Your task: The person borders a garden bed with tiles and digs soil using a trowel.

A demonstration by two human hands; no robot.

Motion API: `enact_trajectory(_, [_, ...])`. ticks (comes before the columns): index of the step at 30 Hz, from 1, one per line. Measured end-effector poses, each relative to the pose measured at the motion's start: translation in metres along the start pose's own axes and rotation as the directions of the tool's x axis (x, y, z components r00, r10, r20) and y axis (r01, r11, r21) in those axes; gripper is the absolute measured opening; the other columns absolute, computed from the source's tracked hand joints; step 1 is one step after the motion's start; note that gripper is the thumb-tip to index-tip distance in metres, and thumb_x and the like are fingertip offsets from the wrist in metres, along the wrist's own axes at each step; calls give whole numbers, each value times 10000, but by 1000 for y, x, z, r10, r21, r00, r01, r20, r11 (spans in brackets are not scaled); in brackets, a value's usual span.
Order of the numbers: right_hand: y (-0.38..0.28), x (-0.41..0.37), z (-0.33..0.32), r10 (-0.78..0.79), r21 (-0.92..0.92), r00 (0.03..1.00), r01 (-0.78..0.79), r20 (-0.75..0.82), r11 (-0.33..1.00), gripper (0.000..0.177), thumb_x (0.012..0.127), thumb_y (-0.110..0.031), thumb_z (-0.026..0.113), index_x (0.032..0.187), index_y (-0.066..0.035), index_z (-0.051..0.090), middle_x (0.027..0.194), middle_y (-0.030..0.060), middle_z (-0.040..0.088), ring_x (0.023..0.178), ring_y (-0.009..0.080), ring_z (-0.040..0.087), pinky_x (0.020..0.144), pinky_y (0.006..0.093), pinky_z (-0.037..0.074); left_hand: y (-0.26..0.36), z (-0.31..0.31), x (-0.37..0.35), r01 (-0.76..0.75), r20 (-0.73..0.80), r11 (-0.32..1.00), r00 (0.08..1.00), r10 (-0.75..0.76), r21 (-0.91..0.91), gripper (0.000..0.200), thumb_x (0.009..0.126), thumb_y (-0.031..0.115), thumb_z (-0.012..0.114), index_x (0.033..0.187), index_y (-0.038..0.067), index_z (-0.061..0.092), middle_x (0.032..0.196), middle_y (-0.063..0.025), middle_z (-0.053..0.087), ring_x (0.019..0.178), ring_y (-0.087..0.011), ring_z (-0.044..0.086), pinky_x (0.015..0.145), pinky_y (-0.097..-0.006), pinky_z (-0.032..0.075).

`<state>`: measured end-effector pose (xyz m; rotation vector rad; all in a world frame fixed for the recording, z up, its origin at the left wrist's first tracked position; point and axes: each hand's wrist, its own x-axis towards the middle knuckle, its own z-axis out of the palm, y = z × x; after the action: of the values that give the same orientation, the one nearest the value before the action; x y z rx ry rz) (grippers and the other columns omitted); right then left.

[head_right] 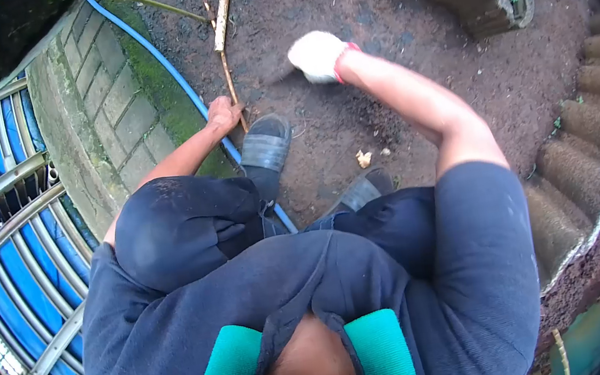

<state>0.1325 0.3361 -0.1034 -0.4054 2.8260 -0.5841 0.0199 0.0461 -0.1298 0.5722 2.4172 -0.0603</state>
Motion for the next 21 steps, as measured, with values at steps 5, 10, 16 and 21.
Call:
enact_trajectory(5, [17,-92,-14,280,125,958,-286,63,950,325,761,-98,550,1053,-58,688,1039,198,688,1005,369,660,884,455,524,-9,3,14,169,-175,976,966,-192,-139,360,775,298,630,899,-26,724,1002,-288,683,992,-440,661,902,-487,528])
enact_trajectory(10, [57,-120,-19,508,160,856,-490,-100,857,299,787,-94,550,1054,-49,677,1009,189,676,996,368,649,888,458,508,-31,-32,51,168,-445,932,842,-306,-322,402,747,197,623,1097,23,718,883,-261,703,869,-377,702,809,-438,569])
enact_trajectory(16, [64,-127,-21,549,236,822,-509,-152,828,270,800,-109,536,1026,-40,669,1001,203,680,984,375,650,871,462,512,15,-95,113,-117,-309,864,950,-46,-489,563,694,376,741,1120,7,729,825,-229,717,701,-261,714,742,-384,568])
enact_trajectory(21, [64,-141,-7,554,265,817,-505,-160,821,281,795,-119,547,1029,-23,668,1016,196,680,994,372,650,882,463,514,57,-80,110,-26,-335,984,941,-34,-175,402,815,362,677,982,-3,709,943,-277,688,940,-442,650,830,-502,515])
